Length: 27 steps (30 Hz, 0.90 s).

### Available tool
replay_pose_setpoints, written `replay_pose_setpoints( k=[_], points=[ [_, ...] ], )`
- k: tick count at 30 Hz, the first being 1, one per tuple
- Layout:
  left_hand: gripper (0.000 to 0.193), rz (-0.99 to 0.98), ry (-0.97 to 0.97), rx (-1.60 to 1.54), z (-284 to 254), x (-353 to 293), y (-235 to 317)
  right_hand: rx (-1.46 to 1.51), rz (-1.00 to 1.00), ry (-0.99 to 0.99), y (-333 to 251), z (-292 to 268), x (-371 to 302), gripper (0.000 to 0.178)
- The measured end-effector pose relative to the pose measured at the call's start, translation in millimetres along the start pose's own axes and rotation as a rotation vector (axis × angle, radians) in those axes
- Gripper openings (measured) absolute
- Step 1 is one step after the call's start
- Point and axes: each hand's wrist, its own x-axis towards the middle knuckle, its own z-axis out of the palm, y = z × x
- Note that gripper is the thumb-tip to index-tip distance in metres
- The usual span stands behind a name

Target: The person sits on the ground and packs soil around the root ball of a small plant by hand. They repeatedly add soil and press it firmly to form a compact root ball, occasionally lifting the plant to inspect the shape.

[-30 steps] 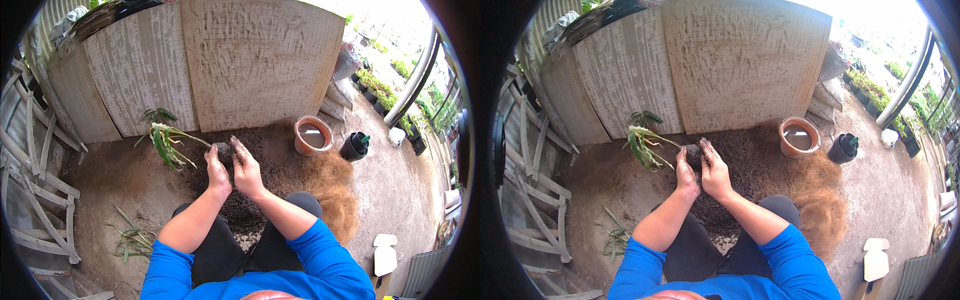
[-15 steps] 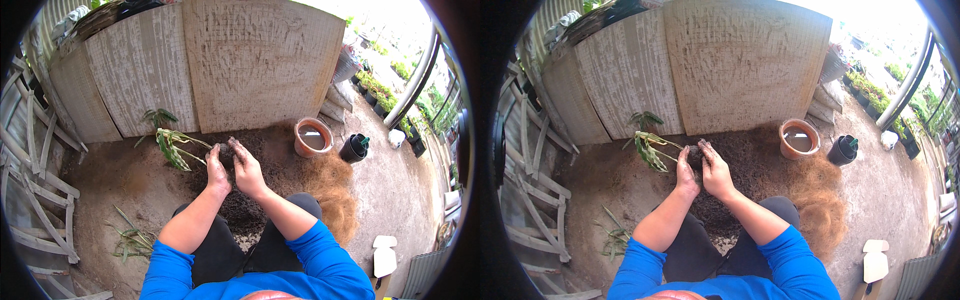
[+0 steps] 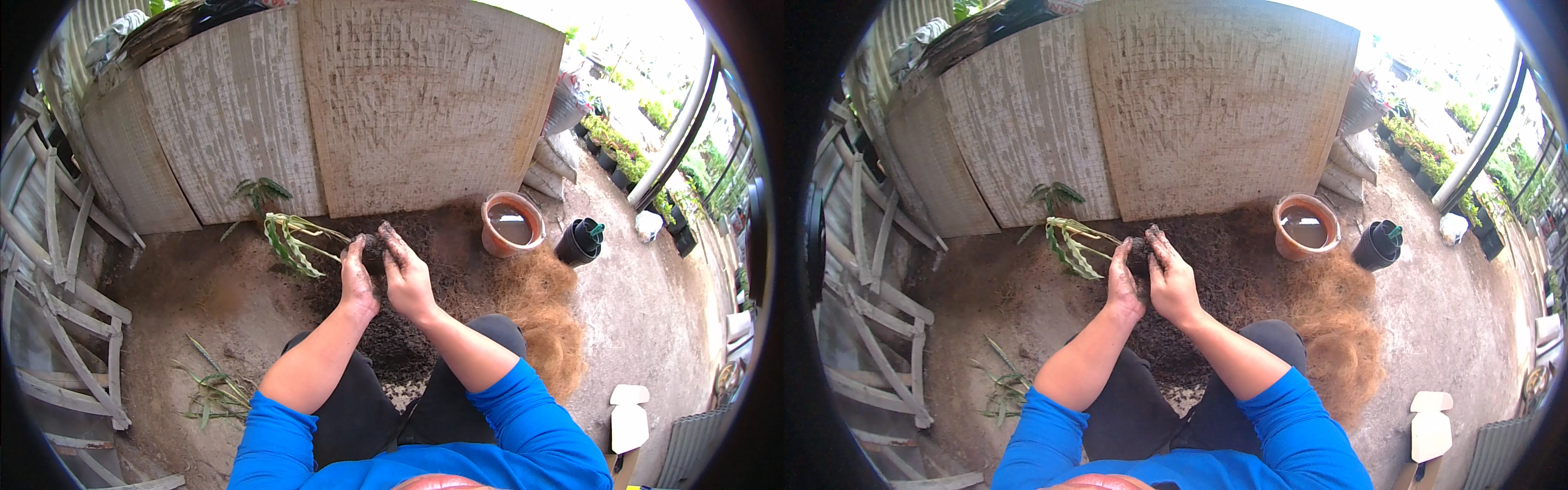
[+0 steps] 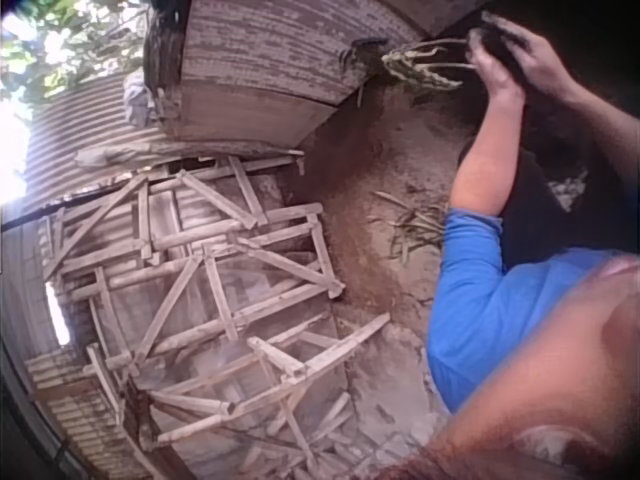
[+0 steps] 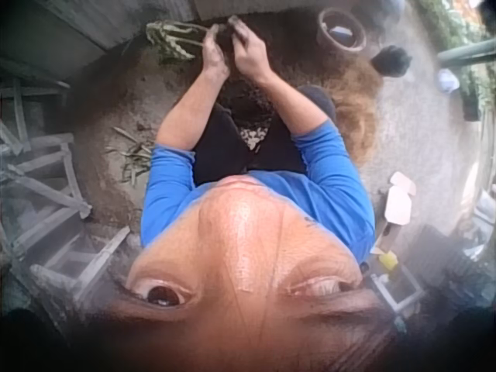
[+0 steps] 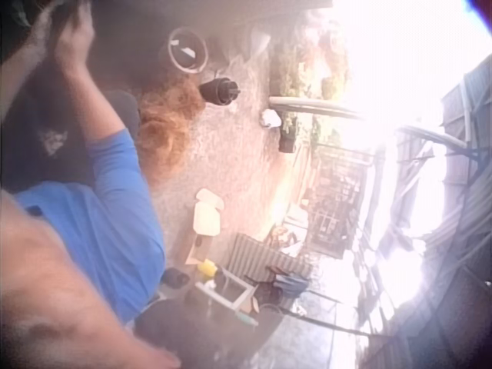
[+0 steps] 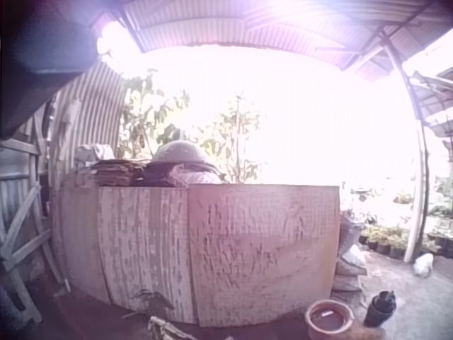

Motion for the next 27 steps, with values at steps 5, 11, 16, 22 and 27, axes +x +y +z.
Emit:
replay_pose_setpoints(
  k=[5,11,16,22,27],
  points=[
    [0.040,0.106,0.039,0.144,2,-4,-3,-0.056,-0.051,0.007,2,2,-4,0.037],
    [0.027,0.006,-0.019,0.130,9,-9,3,0.102,0.041,-0.042,7,-2,-1,0.038],
    [0.012,0.001,-0.066,0.165,20,-19,8,0.143,0.056,-0.048,9,-3,-1,0.038],
    [0.005,-0.001,-0.049,0.146,27,-23,12,0.228,0.106,-0.082,10,-6,1,0.037],
    [0.015,-0.011,-0.080,0.157,13,-12,7,0.153,0.080,-0.078,12,-3,1,0.037]
  ],
)
